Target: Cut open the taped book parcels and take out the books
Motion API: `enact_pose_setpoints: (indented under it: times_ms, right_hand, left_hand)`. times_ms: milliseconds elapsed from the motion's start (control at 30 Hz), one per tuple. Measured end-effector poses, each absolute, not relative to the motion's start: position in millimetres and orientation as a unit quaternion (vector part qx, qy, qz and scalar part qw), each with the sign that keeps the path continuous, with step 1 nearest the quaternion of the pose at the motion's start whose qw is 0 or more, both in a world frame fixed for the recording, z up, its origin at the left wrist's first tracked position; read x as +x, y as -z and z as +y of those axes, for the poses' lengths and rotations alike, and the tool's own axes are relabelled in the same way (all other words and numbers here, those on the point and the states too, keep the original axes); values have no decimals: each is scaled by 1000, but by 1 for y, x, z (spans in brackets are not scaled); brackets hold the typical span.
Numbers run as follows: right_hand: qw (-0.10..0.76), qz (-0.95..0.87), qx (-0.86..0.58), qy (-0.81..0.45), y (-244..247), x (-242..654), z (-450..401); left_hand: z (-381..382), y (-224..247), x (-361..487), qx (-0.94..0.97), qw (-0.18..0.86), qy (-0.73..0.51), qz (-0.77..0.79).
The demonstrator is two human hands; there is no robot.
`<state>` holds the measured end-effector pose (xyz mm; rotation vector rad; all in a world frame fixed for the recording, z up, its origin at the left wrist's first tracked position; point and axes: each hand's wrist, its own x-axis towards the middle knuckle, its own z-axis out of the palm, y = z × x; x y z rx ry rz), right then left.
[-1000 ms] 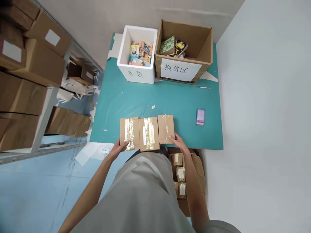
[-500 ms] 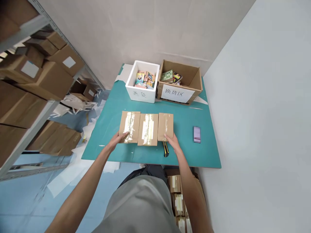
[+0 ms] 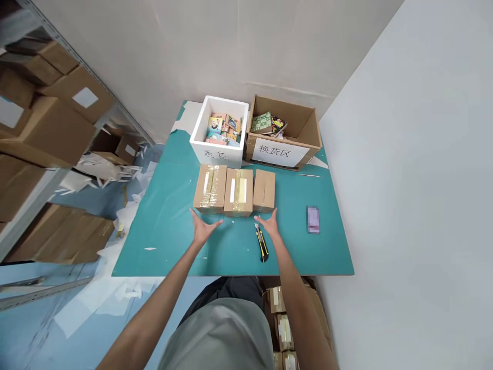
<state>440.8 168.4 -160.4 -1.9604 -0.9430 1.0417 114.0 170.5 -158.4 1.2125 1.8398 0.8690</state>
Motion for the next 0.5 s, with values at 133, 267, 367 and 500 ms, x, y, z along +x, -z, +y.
enact_pose_setpoints:
  times_ms: [133,267,367,500]
  right_hand:
    - [296,-417,-790,-338,184,471,164]
    - [222,-464,-810,-280,208,490,177]
    - [169,-498,-826,-202,234,482,177]
    - [124,-522,-834,-126,257,470,169]
  left_hand:
    - [158,195,96,491,341,-284,750]
    - [178,215,72,535,291,-244,755]
    - [182,227,67,532,271,-220,772]
    - [174,240,66,533,245,-185,788]
